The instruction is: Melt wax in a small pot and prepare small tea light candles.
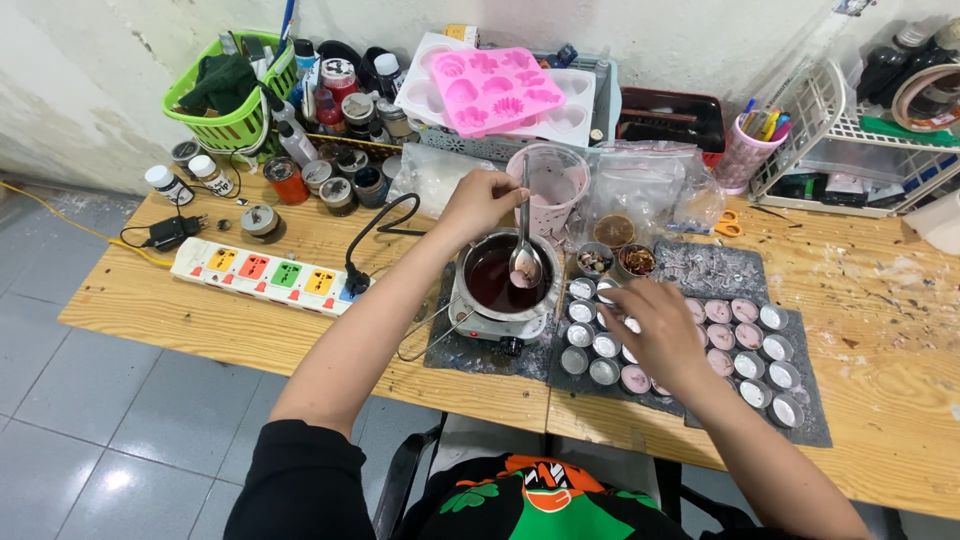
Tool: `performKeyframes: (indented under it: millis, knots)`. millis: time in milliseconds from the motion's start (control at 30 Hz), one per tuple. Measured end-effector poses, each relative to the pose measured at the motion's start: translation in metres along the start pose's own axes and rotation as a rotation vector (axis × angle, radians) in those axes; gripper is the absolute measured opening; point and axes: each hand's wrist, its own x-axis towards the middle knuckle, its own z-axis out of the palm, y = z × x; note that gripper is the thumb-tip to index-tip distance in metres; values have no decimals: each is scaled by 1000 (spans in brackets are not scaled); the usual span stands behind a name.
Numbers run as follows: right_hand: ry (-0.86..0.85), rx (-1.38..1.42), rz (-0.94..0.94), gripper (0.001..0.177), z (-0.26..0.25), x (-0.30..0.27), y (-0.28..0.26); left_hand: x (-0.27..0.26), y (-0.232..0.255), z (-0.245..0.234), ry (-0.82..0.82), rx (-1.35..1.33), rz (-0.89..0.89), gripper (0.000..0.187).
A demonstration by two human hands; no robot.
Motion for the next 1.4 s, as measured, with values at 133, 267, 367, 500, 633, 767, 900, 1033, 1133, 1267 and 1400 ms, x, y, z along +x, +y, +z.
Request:
performKeyframes:
  millis: [133, 267, 367, 500, 633, 767, 900, 1033, 1133, 1267, 1400]
  knots:
    - [32, 10, -40, 19, -1, 13, -20, -4, 6, -3, 20, 8, -17, 26]
    - [59, 24, -51, 20, 9, 17, -21, -5, 7, -5, 16, 7, -24, 26]
    - [66, 49, -35, 18, 14, 17, -20, -4, 2, -2, 20, -9, 3, 26]
    - [82, 82, -11, 15, 18, 17, -18, -8, 9, -7, -27, 11, -67, 27]
    - [153, 112, -42, 14, 16, 19, -17, -7, 2, -6, -31, 10, -52, 26]
    - [161, 25, -49, 15, 16, 19, -16, -11, 8, -9, -49, -9, -32, 23]
    - [151, 11, -33, 16, 21, 17, -10, -13, 6, -8, -50, -71, 11, 20]
    - [205, 13, -45, 17, 14, 16, -10, -16, 15, -16, -51, -69, 29, 19]
    - [189, 33, 2, 17, 7, 11, -7, -23, 34, -26, -69, -31, -97, 17]
    - [191, 22, 46, 15, -3, 5, -4, -26, 33, -29, -34, 120, -89, 15]
    - [206, 26, 67, 14, -7, -1, 0, -27, 24, -27, -6, 94, -39, 20]
